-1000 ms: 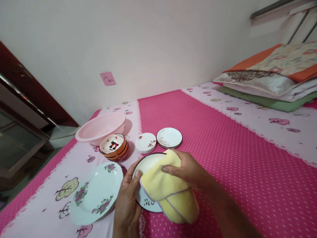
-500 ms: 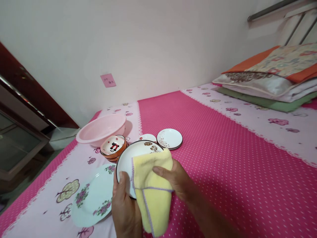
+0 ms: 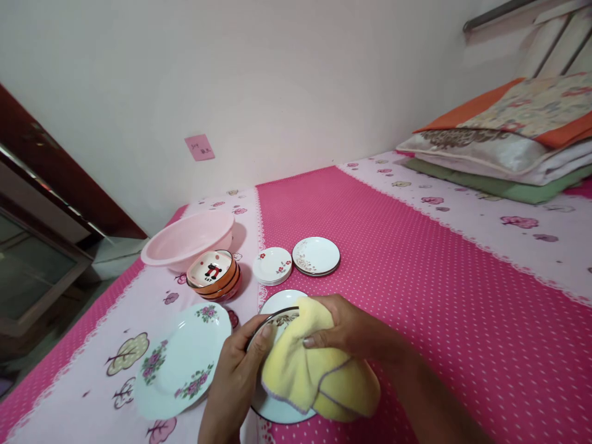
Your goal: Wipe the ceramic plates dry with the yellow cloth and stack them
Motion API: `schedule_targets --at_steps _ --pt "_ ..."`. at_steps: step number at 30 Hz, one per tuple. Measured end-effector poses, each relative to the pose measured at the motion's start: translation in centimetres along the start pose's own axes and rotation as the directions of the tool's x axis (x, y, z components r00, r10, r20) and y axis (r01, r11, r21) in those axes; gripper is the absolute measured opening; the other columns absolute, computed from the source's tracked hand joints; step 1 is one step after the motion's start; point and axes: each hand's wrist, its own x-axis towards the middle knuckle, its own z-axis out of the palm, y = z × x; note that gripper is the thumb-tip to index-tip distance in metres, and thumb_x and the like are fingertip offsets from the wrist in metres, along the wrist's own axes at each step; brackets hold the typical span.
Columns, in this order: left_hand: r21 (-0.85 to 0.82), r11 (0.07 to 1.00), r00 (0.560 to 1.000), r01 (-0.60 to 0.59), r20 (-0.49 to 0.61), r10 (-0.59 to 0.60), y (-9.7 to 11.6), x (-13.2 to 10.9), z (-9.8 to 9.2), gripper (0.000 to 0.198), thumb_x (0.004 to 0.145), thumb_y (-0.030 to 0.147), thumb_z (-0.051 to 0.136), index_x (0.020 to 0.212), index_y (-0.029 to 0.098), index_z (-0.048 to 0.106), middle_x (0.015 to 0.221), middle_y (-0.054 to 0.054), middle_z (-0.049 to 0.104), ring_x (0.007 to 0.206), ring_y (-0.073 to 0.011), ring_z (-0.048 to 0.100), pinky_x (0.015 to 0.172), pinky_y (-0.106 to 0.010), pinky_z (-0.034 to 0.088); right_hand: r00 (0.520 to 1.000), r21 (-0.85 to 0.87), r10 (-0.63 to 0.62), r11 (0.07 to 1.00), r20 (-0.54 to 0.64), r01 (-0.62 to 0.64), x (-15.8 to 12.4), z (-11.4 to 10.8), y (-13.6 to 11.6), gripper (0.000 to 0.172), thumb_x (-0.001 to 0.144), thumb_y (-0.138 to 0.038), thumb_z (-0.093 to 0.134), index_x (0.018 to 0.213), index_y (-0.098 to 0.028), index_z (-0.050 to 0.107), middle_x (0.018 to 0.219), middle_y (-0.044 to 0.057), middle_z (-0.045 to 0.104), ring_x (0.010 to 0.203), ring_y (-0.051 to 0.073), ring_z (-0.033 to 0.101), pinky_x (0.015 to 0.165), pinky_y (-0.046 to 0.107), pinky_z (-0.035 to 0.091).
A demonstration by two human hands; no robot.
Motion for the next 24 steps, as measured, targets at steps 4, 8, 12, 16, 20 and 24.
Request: schedule_targets --at_steps 4,8,12,16,20,24 --pt "-0.066 0.998 0.999 -0.015 -0.053 0.012 -0.5 0.5 0.0 0.045 0.078 0.047 0.080 0.112 0.018 0.077 0.095 -0.010 0.080 0.082 -0.0249 0.072 0.063 -0.026 0.054 0.998 0.031 -0.052 0.998 -0.046 0.054 0.3 0.0 -0.1 0.054 0.070 -0.039 0.086 0.117 -0.019 0.069 0.107 0.005 0.077 0.105 0.028 0.072 0.093 0.043 0.056" --pt "-0.191 0.981 0.991 -0.029 -0.136 0.002 -1.0 1.1 0.2 0.049 0.075 0.046 0.084 0.113 0.017 0.076 0.098 -0.009 0.079 0.087 -0.0250 0.073 0.072 -0.029 0.057 0.988 0.056 -0.133 0.989 -0.074 0.137 0.7 0.0 -0.3 0.052 0.073 -0.035 0.084 0.120 -0.019 0.066 0.109 0.006 0.077 0.103 0.026 0.073 0.093 0.041 0.056" --pt "-0.269 0.961 0.960 -0.067 -0.279 -0.011 -1.1 1.5 0.2 0.044 0.076 0.046 0.083 0.108 0.017 0.075 0.099 -0.007 0.079 0.092 -0.0251 0.073 0.079 -0.030 0.058 0.969 0.075 -0.176 0.979 -0.175 0.192 1.4 0.7 -0.1 0.052 0.073 -0.033 0.084 0.120 -0.019 0.065 0.114 0.007 0.076 0.107 0.027 0.072 0.097 0.043 0.055" --pt "-0.346 0.928 0.905 -0.139 -0.424 -0.023 -1.0 1.7 0.4 0.037 0.082 0.045 0.078 0.109 0.021 0.073 0.104 -0.005 0.079 0.094 -0.0245 0.074 0.081 -0.031 0.060 0.944 0.131 -0.201 0.962 -0.261 0.241 2.3 1.8 0.8 0.050 0.073 -0.033 0.085 0.118 -0.020 0.066 0.114 0.007 0.076 0.107 0.027 0.072 0.095 0.042 0.056" --pt "-0.374 0.900 0.873 -0.222 -0.488 0.013 -0.9 1.4 1.4 0.041 0.088 0.043 0.072 0.124 0.022 0.069 0.112 -0.007 0.078 0.100 -0.0249 0.074 0.086 -0.032 0.059 0.954 0.177 -0.184 0.957 -0.238 0.229 2.6 2.3 1.6 0.049 0.074 -0.032 0.085 0.118 -0.018 0.068 0.113 0.008 0.077 0.108 0.028 0.071 0.097 0.041 0.055" --pt "-0.409 0.854 0.864 -0.321 -0.496 0.087 -1.7 1.4 2.3 0.048 0.091 0.045 0.068 0.133 0.022 0.064 0.116 -0.008 0.076 0.103 -0.0260 0.073 0.094 -0.038 0.057 0.978 0.197 -0.124 0.968 -0.169 0.157 2.4 1.6 1.7 0.053 0.073 -0.035 0.085 0.120 -0.015 0.068 0.112 0.011 0.077 0.106 0.030 0.072 0.095 0.044 0.056"
